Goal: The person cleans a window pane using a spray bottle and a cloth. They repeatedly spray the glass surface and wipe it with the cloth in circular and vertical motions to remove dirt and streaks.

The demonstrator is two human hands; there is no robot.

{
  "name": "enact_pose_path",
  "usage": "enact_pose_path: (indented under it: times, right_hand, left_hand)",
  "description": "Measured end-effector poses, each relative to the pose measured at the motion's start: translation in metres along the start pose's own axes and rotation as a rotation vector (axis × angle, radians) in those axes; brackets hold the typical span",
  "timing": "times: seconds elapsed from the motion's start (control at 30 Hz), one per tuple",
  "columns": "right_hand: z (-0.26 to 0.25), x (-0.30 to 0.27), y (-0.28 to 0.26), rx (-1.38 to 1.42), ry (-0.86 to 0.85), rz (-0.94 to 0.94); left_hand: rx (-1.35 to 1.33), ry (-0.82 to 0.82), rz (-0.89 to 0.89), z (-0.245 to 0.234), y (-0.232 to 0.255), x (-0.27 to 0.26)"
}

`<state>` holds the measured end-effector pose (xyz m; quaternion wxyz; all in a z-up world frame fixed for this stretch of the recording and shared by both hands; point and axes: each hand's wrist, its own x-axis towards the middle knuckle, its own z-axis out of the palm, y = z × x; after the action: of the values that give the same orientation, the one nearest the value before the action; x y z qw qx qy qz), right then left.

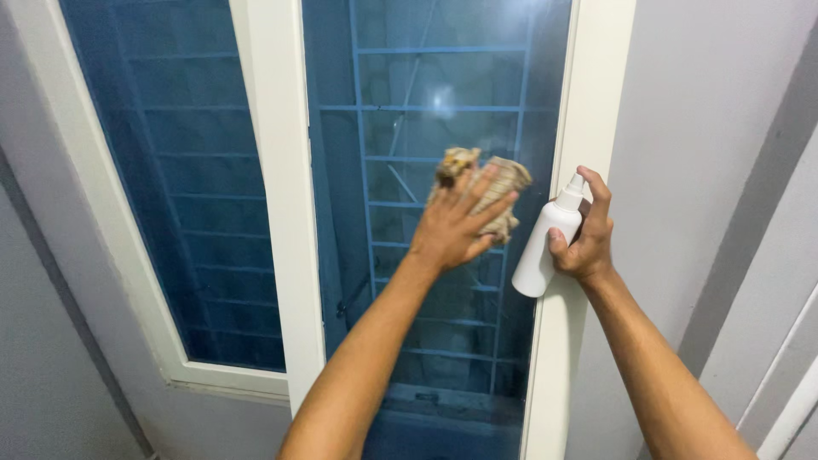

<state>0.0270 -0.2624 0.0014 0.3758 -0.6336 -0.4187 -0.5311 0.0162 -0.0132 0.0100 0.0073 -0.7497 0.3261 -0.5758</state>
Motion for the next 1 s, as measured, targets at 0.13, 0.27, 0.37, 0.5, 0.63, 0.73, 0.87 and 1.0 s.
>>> enact_pose_path:
  times: [0.13, 0.27, 0.37, 0.5, 0.63, 0.73, 0.87, 1.0]
  right_hand:
    - [-0.002, -0.003, 0.001, -0.008, 0.005, -0.017]
    - [-0.003, -0.001, -0.002, 0.016, -0.022, 0.031]
    - [-0.003, 0.003, -0.008, -0.007, -0.029, 0.037]
    - [-0.004, 0.003, -0.010, -0.016, -0.009, -0.006]
    - [-0.004, -0.001, -0.006, -0.007, -0.040, 0.052]
    - [-0.003, 0.007, -0.007, 0.005, -0.009, 0.007]
    - [-0.003, 0.005, -0.009, -0.007, 0.007, -0.103]
    - [-0.001, 0.004, -0.004, 0.005, -0.024, -0.001]
  left_hand:
    - [0.117, -0.029, -0.204, -0.041, -0.040, -0.040]
    - [0.223, -0.079, -0.369, -0.070, -0.061, -0.069]
    - [0.203, -0.010, -0.536, -0.073, -0.068, -0.080]
    - [0.273, 0.079, -0.550, -0.063, -0.064, -0.064]
    - [0.156, -0.042, -0.333, -0.033, -0.011, -0.022]
    - [-0.015, -0.140, -0.200, -0.005, 0.041, 0.024]
    - [-0.016, 0.017, -0.066, 0.004, 0.044, 0.039]
    - [0.035, -0.056, -0.104, -0.021, 0.006, 0.010]
